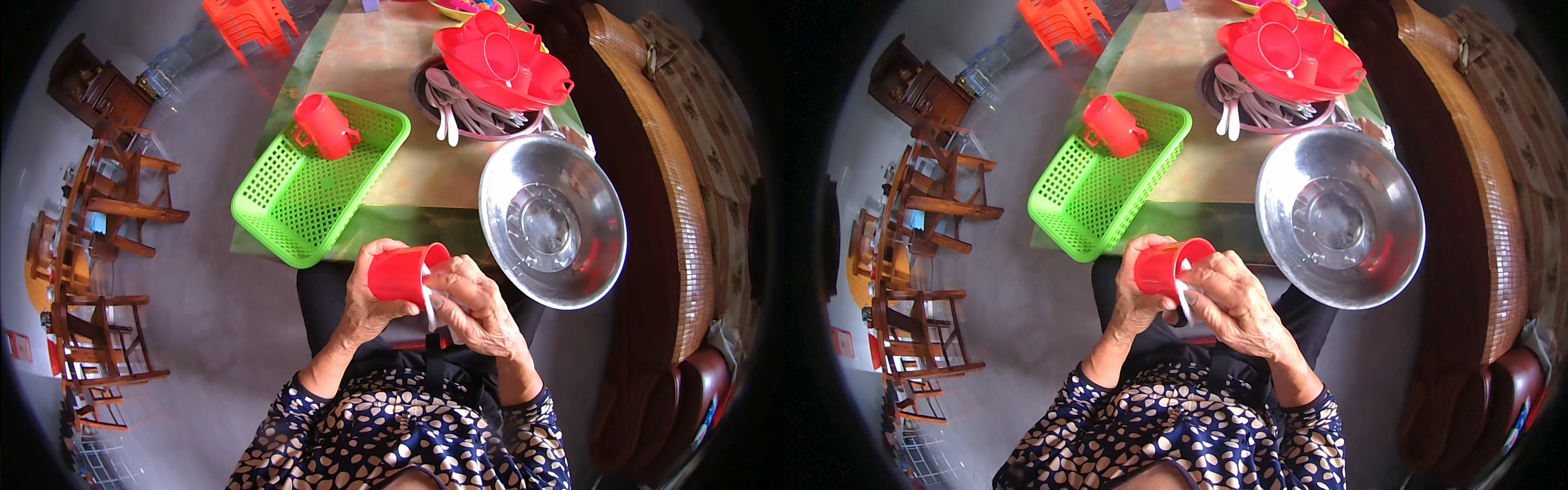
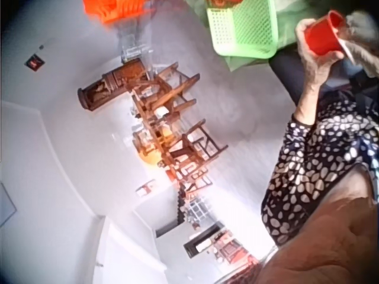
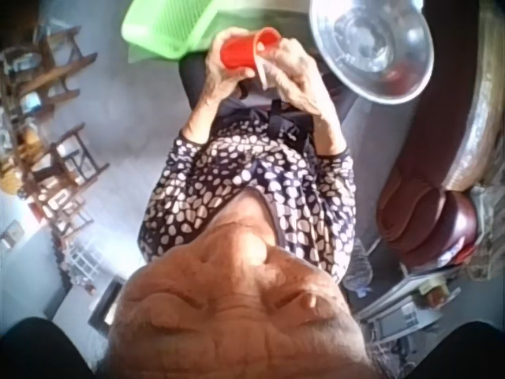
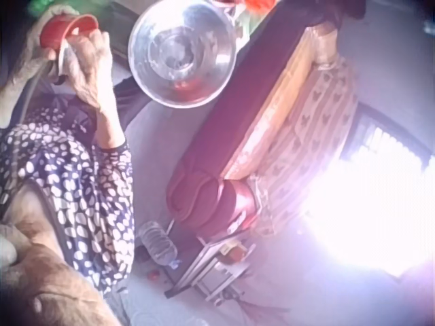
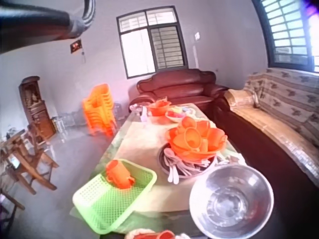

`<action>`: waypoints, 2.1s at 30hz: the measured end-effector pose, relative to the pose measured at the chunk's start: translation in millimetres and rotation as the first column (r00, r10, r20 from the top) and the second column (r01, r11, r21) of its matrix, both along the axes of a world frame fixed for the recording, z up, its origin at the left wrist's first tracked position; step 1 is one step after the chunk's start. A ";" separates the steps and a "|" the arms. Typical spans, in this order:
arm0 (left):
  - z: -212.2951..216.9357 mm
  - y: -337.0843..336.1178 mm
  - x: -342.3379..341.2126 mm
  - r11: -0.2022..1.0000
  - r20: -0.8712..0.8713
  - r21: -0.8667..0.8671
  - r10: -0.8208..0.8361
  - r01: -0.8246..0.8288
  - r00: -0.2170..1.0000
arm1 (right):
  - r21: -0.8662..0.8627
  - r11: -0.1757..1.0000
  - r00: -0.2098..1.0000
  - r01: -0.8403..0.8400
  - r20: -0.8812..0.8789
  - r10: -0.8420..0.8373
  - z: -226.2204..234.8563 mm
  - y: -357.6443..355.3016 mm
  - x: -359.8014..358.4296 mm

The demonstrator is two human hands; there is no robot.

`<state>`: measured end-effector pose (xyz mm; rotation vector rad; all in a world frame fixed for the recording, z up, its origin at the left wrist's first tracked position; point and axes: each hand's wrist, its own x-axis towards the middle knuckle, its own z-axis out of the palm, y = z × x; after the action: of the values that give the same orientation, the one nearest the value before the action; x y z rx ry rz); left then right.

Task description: The person sits at a table and wipes red plastic cups with a white cloth. They pick up cups from a metal bowl, wipe them inside and out, and place them into a green plastic basket. The person handles the cups one at a time throughout the episode.

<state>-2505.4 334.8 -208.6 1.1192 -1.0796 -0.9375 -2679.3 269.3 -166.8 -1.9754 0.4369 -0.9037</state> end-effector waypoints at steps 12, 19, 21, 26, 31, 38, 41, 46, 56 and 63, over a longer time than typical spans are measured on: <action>-5.4 9.4 9.0 0.993 -0.367 0.070 -0.063 0.095 0.928 | -0.333 0.875 0.911 0.351 -0.093 -0.401 2.6 0.7 -19.0; -7.8 5.2 3.5 1.000 -0.253 0.012 0.002 0.001 0.968 | -0.200 0.888 0.904 0.413 -0.028 -0.426 -10.4 13.1 -3.9; -8.5 3.2 4.7 0.999 -0.247 -0.006 0.037 -0.040 0.968 | -0.146 0.910 0.916 0.389 -0.045 -0.399 -10.0 19.5 -5.9; -9.0 -0.5 9.2 0.990 -0.517 0.034 -0.099 0.136 0.850 | -0.063 0.995 0.997 0.073 -0.022 -0.075 4.7 30.6 -15.6; -0.5 2.0 -22.9 0.988 -0.647 0.041 -0.086 0.147 0.758 | -0.261 0.748 0.789 0.610 0.121 -0.602 -13.5 29.4 17.7; -9.2 6.9 -30.1 0.970 -0.765 0.115 -0.052 0.216 0.642 | -0.554 0.527 0.728 0.645 0.235 -0.644 -32.9 43.4 37.4; -2.4 7.5 -28.4 0.953 -0.816 0.101 -0.083 0.284 0.571 | -0.536 0.626 0.811 0.567 0.226 -0.540 -42.4 50.9 32.8; -5.1 7.9 -25.5 0.944 -0.889 -0.011 -0.159 0.329 0.429 | -0.296 0.874 0.921 0.386 0.175 -0.348 -40.4 49.3 13.8; 7.3 8.7 -29.9 0.958 -0.902 0.022 -0.103 0.285 0.418 | -0.078 0.872 0.867 0.484 0.181 -0.465 -39.8 46.6 26.9; 4.9 10.8 -25.0 0.945 -0.817 -0.013 -0.197 0.326 0.542 | 0.546 0.809 0.926 0.218 0.148 -0.349 -44.0 55.0 12.6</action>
<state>-2530.3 345.6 -203.7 0.4836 -0.3943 -1.5908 -2666.8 324.4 -210.8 -1.2994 0.7652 -1.0660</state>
